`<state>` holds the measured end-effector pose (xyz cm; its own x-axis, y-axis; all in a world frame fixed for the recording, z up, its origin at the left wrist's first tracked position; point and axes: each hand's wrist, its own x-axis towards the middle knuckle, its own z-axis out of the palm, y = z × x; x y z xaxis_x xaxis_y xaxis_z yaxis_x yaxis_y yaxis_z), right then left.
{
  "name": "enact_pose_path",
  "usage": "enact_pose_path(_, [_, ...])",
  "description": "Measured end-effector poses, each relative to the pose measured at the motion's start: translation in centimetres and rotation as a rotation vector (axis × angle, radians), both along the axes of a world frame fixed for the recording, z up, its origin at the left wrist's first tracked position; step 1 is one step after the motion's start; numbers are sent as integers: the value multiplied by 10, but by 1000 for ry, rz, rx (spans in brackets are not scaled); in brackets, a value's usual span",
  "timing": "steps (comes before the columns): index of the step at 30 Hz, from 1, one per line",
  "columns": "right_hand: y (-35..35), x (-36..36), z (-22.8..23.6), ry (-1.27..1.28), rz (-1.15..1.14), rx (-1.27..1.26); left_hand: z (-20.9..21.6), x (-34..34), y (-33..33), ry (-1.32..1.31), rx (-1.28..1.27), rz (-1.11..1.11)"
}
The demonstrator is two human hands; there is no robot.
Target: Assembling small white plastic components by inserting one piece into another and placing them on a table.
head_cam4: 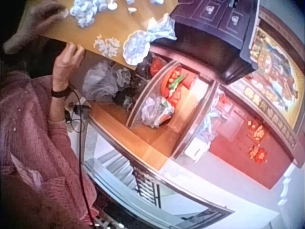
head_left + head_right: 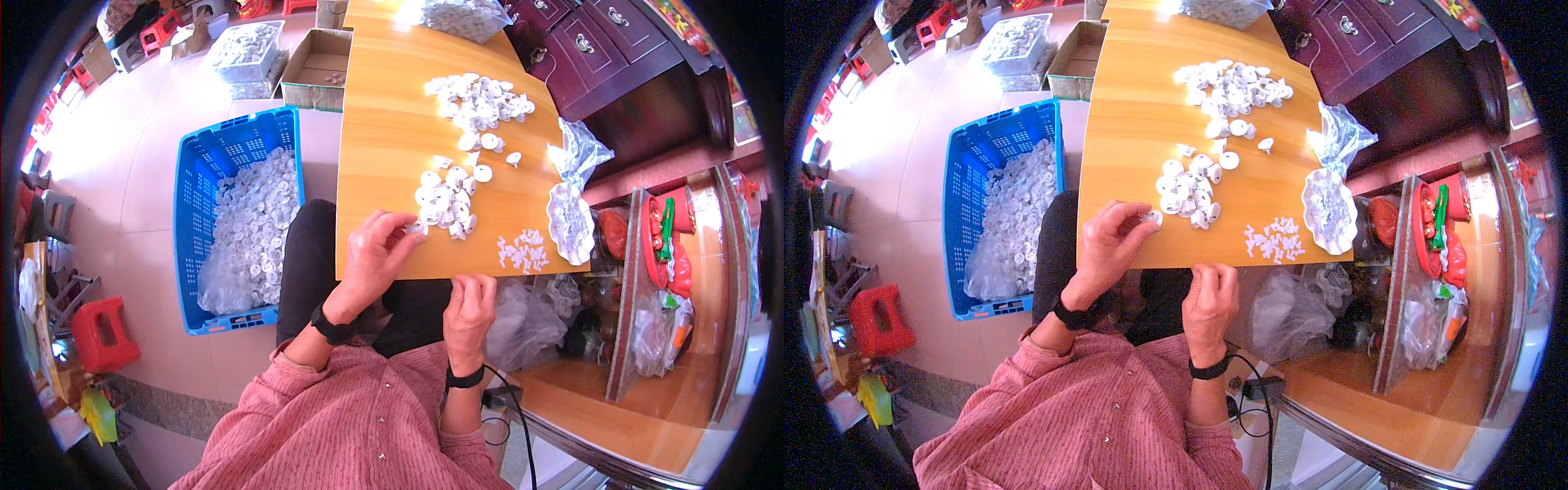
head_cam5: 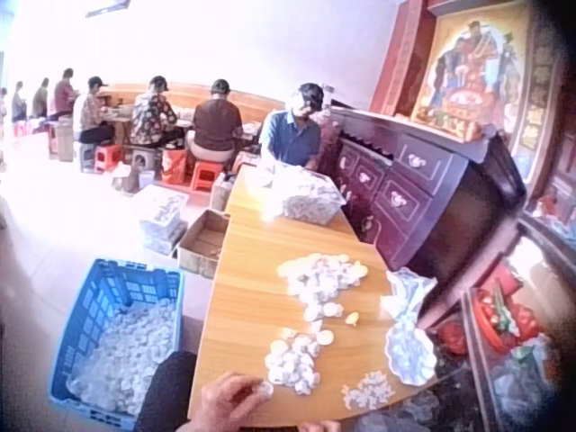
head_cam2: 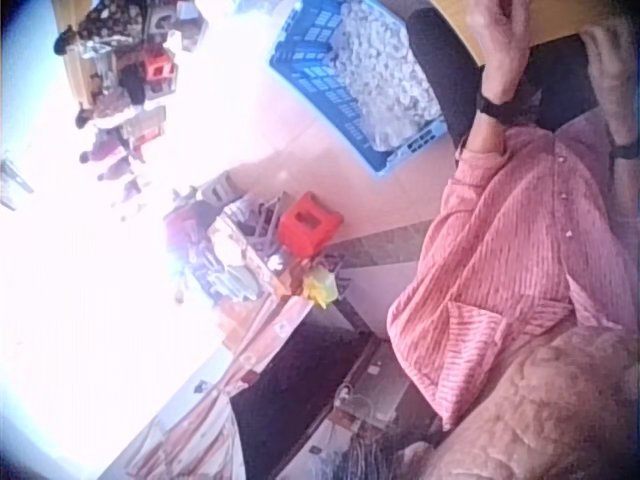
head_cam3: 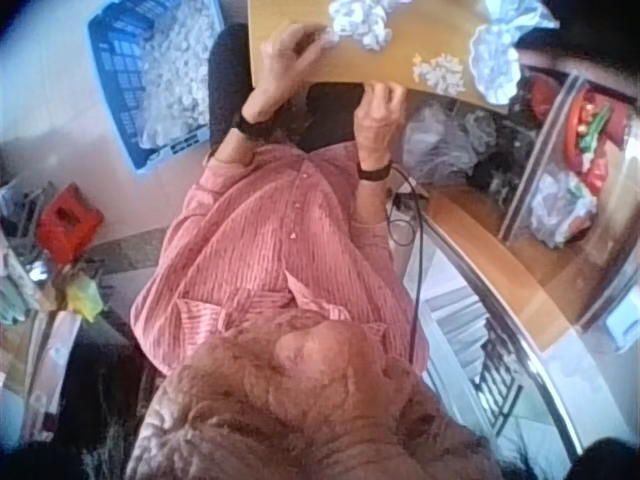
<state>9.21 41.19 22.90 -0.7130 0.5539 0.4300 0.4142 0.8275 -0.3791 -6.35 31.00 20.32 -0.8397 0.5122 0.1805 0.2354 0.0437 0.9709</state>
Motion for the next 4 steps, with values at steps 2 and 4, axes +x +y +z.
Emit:
enact_pose_path(2, [-4, -3, 4, 63, 25, -108, 1, 3, -6, -414, 124, -89])
enact_pose_path(4, [-9, -7, 10, 141, 28, -275, 8, 1, -19, -821, 470, -324])
